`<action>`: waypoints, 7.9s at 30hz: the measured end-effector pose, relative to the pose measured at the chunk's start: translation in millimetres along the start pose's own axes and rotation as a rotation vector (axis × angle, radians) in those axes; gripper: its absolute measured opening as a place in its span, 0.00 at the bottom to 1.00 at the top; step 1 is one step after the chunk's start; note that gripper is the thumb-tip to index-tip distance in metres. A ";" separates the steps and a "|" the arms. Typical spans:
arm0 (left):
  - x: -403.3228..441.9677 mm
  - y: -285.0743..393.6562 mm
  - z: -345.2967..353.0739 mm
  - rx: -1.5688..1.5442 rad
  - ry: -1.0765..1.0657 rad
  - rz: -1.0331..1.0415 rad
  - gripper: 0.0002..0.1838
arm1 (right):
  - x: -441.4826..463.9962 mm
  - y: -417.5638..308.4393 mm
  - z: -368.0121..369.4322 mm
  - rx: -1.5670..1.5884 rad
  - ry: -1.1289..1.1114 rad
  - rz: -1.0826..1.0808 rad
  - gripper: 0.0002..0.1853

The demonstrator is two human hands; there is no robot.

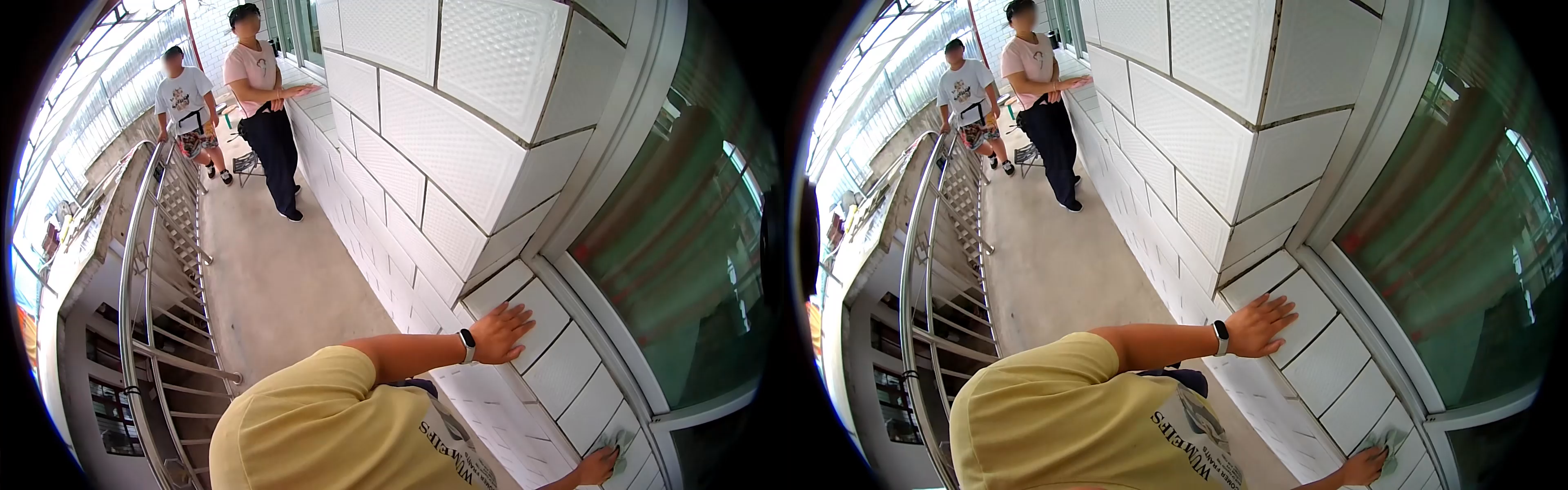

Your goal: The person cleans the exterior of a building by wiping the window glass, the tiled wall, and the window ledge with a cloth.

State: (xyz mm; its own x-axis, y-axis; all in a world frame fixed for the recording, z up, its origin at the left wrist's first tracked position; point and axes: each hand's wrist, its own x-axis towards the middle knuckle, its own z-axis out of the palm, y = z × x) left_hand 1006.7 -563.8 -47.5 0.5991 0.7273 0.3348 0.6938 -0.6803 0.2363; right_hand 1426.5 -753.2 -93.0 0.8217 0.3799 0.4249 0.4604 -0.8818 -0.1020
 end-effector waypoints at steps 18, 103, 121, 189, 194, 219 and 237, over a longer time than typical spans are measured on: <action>-0.9 -2.4 3.1 0.004 0.057 0.034 0.31 | -0.4 3.7 2.4 0.037 0.055 -0.033 0.23; 6.1 -5.6 25.4 -0.017 0.013 -0.095 0.30 | 30.8 26.0 46.7 -0.133 0.408 -0.585 0.18; 5.1 -10.6 26.7 -0.072 0.110 -0.085 0.28 | 17.7 -6.7 3.8 0.018 0.911 -0.570 0.12; 11.8 5.9 21.6 0.144 0.260 -0.046 0.22 | 5.7 -23.3 -25.4 0.029 -0.074 -0.163 0.25; 11.3 5.7 21.2 0.133 0.235 -0.051 0.22 | 7.3 -27.5 -33.6 0.043 -0.144 -0.171 0.26; 17.4 1.6 25.0 -0.026 0.480 0.099 0.19 | 67.6 -71.9 -8.6 -0.022 -0.286 -0.224 0.26; 22.3 -0.3 -0.1 -0.102 0.286 0.012 0.15 | 59.4 -59.9 -8.9 0.105 -0.202 -0.380 0.23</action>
State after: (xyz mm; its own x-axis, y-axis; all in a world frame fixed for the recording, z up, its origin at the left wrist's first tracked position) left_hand 1019.9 -547.4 -40.0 0.4596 0.6742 0.5781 0.6352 -0.7045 0.3166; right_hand 1444.7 -680.3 -53.6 0.6319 0.7277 0.2666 0.7655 -0.6399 -0.0678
